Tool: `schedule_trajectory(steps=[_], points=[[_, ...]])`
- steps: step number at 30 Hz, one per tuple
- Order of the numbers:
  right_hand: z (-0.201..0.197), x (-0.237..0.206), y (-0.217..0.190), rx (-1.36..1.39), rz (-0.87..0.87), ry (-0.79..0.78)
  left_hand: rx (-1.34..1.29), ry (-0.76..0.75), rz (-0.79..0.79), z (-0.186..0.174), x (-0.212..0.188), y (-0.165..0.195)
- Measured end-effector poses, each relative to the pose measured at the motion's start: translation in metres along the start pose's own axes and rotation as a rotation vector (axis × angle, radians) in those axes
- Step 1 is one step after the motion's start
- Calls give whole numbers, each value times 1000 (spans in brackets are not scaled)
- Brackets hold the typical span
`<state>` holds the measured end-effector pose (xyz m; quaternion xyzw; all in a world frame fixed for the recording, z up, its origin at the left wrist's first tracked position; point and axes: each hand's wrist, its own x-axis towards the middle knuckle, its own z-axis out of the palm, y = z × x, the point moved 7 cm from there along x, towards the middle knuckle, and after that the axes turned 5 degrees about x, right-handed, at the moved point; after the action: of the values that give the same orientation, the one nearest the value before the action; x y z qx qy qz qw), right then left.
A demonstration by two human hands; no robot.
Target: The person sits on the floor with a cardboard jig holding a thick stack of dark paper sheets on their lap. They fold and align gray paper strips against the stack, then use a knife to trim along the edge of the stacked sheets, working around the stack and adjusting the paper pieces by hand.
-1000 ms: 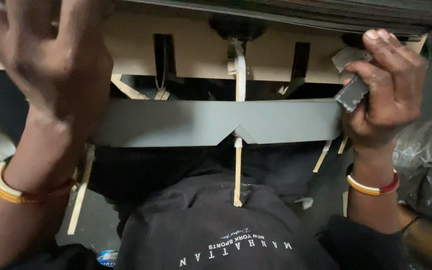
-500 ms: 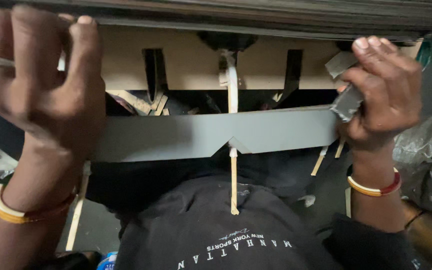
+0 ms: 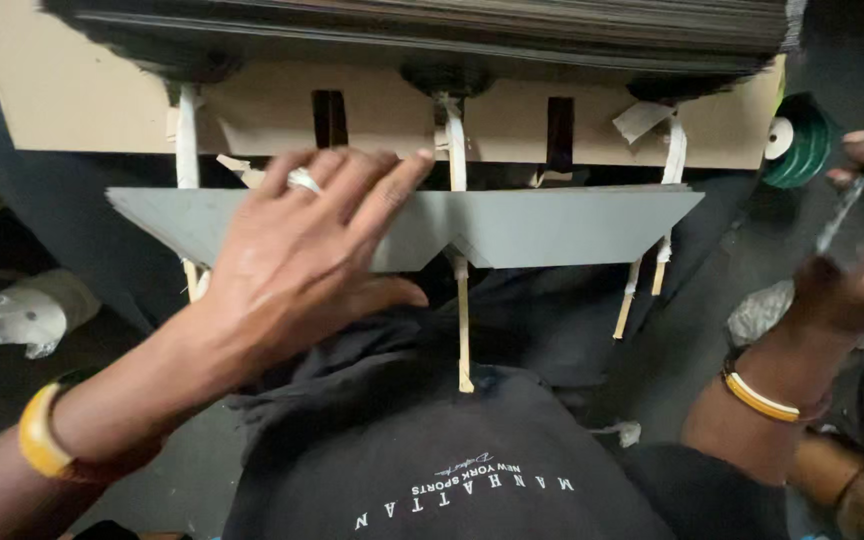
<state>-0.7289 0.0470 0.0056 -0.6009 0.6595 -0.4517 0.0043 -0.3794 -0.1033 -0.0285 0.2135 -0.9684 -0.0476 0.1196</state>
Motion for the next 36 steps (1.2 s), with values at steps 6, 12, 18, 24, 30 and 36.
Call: schedule_trajectory(steps=[6,12,18,24,30,36], points=[[22,-6,33,-121,-161,-68,-181,-99,-94,25,-3,-1],[54,-12,82,3,142,-163,-291,-55,-103,19,0,-5],[41,15,6,-165,-88,-90,-200,14,-100,15,0,-10],[100,13,-115,-191,-222,-430,-136,94,-51,-3,-4,3],[153,-2,-126,-144,-168,-634,-262,45,-121,-2,-3,5],[150,-4,-125,-126,-107,-569,-275,141,-83,-9,-5,5]])
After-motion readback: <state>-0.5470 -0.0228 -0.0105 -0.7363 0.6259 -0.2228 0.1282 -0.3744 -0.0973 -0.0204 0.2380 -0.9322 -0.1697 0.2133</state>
